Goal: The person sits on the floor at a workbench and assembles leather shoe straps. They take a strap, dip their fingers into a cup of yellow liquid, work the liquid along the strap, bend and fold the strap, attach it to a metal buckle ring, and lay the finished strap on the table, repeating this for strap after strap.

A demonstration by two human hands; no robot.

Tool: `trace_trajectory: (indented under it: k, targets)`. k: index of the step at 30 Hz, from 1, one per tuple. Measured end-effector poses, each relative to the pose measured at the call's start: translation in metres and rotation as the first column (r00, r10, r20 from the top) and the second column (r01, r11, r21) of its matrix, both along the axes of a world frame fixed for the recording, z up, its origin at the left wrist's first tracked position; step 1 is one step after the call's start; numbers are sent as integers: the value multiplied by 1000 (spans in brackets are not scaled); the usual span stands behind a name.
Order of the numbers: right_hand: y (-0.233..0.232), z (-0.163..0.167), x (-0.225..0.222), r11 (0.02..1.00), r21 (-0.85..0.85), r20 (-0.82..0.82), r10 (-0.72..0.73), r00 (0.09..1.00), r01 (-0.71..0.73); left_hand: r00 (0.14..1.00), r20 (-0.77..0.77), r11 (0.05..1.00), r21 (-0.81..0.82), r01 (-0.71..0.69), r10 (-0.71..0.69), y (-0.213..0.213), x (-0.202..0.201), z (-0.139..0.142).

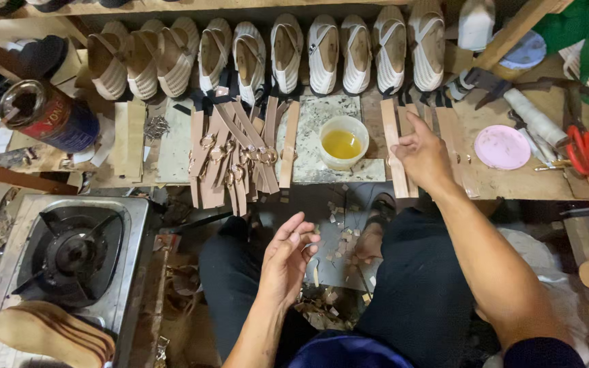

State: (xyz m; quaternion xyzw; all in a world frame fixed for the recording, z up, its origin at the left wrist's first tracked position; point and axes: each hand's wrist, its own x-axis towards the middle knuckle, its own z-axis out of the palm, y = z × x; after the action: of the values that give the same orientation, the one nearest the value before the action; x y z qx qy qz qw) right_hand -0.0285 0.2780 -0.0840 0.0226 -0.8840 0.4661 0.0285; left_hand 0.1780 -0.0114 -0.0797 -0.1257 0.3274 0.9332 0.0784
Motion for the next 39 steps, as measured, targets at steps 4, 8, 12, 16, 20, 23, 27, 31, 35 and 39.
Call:
trace_trajectory:
  k: [4,8,12,16,20,23,27,31,35,39]
  targets:
    - [-5,-5,-7,988,151,-2,-34,999,34,1000,17,1000,-13,-12,12,-9,2,-6]
    - [-8,-8,-3,960,277,-94,-6,996,32,999,48,1000,-19,-10,11,-13,2,-13]
    - [-8,-4,5,905,421,-203,28,979,62,999,49,1000,-15,-1,2,-11,1,-17]
    - [-15,8,15,884,452,-325,37,945,121,998,63,1000,0,-3,3,-13,2,-19]
    - [-36,27,38,961,274,-384,75,920,36,997,77,1000,-7,-20,21,-18,3,-24]
    - [-70,35,64,958,235,-424,253,869,-164,996,89,1000,-9,-22,23,-18,1,-28]
    - [-129,34,81,865,344,-402,488,775,-366,996,86,1000,-17,-16,17,-17,2,-29]
    - [-176,23,71,818,397,-478,572,667,-417,994,104,999,-31,-42,45,-23,7,-27]
    - [-195,16,59,782,470,-395,601,695,-409,990,112,995,-50,-81,87,-35,13,-25]
    - [-183,28,61,861,360,-497,503,707,-360,988,113,993,-69,-98,106,-45,14,-17]
